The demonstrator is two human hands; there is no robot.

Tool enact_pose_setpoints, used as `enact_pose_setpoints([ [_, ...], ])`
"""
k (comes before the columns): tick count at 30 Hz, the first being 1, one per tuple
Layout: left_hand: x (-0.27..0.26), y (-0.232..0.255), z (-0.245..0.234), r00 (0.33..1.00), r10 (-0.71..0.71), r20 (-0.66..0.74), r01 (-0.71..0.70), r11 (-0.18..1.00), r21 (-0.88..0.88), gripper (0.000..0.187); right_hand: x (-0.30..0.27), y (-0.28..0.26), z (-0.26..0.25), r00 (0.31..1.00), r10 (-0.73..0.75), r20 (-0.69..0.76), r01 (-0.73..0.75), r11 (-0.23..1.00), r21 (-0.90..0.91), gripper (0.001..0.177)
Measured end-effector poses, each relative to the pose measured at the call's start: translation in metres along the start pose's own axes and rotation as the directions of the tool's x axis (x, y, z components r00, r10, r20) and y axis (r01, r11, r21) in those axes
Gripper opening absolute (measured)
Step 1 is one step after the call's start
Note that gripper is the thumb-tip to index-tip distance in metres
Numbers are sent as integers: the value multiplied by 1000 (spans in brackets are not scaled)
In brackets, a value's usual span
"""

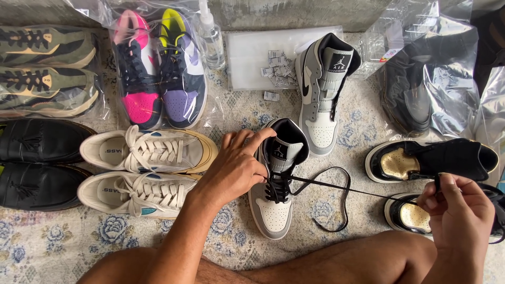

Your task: The person is lacing a pair of high-top sneakers while sitting on the floor.

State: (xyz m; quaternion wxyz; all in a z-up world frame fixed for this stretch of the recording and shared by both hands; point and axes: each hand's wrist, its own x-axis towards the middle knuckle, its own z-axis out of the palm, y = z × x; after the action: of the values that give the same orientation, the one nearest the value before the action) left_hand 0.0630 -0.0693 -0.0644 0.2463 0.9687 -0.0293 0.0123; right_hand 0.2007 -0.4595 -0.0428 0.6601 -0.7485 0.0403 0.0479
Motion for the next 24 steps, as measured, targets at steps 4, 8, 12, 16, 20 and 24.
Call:
enact_pose_setpoints([
  [4,1,1,1,1000,20,-21,-20,1000,-13,14,-1,-3,-6,1000,-4,-13,4,1000,5,8],
  [8,-1,1,-2,1000,-1,13,1,1000,-10,11,9,4,-25,998,-27,57,24,999,49,8],
  [12,-2,0,0,1000,9,-14,-9,1000,-26,9,19,17,-45,995,-35,91,26,995,96,8],
  [16,-3,-1,0,1000,9,-8,-9,999,-32,10,26,23,-58,989,-79,124,65,991,118,12],
  [20,-4,-1,-5,1000,-1,19,1,1000,-22,9,49,56,-104,990,-50,129,32,989,144,24],
  [24,-4,4,-15,996,-31,81,33,999,-30,10,69,99,-164,981,-138,133,111,975,194,11],
])
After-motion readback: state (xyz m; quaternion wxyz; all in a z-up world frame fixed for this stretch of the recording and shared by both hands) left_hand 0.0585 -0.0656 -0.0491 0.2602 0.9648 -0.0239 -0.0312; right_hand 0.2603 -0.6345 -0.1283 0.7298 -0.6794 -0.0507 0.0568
